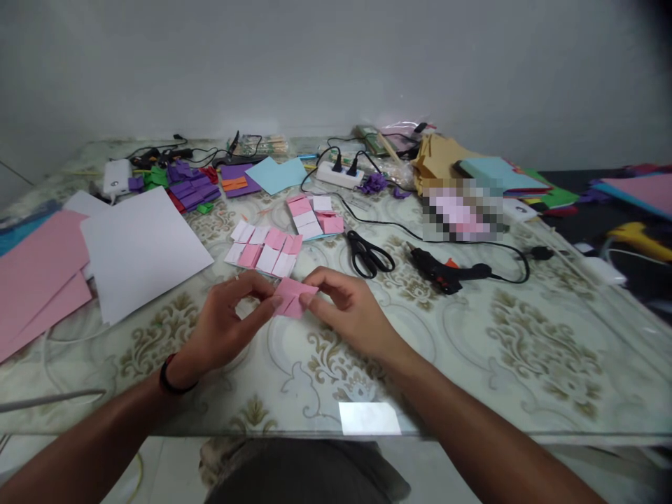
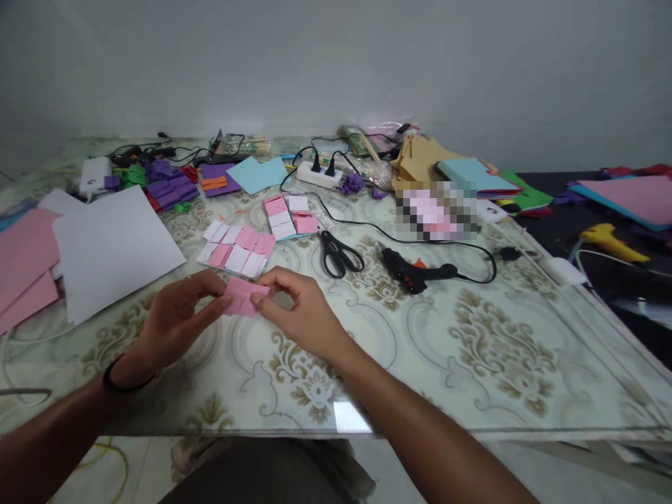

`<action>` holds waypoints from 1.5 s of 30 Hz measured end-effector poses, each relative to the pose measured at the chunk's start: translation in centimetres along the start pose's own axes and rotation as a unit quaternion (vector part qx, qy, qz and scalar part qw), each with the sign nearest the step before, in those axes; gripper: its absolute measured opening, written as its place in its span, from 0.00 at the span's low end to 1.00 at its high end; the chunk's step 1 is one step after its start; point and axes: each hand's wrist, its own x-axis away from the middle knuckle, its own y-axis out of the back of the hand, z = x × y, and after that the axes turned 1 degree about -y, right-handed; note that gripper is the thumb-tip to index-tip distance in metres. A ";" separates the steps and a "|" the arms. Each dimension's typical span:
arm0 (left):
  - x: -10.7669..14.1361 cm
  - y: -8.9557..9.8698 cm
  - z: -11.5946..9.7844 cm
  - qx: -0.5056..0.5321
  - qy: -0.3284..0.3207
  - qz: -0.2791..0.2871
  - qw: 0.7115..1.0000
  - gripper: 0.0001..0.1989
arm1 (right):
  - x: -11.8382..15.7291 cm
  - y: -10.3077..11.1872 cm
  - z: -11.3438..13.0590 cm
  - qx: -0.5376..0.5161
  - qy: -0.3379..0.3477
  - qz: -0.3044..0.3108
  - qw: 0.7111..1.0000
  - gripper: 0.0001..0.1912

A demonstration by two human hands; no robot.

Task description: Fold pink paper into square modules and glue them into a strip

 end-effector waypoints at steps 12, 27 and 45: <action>-0.2 -0.4 -0.5 -0.089 0.056 0.087 0.991 0.07 | 0.2 -0.8 0.9 0.129 -0.007 0.022 0.991 0.03; -0.4 -0.2 0.4 0.051 0.090 -0.031 0.994 0.12 | -0.3 0.5 0.4 0.041 -0.022 -0.022 0.999 0.04; -0.3 -0.5 1.1 0.113 0.141 0.125 0.976 0.12 | 0.2 -0.5 0.6 0.130 -0.036 0.042 0.990 0.04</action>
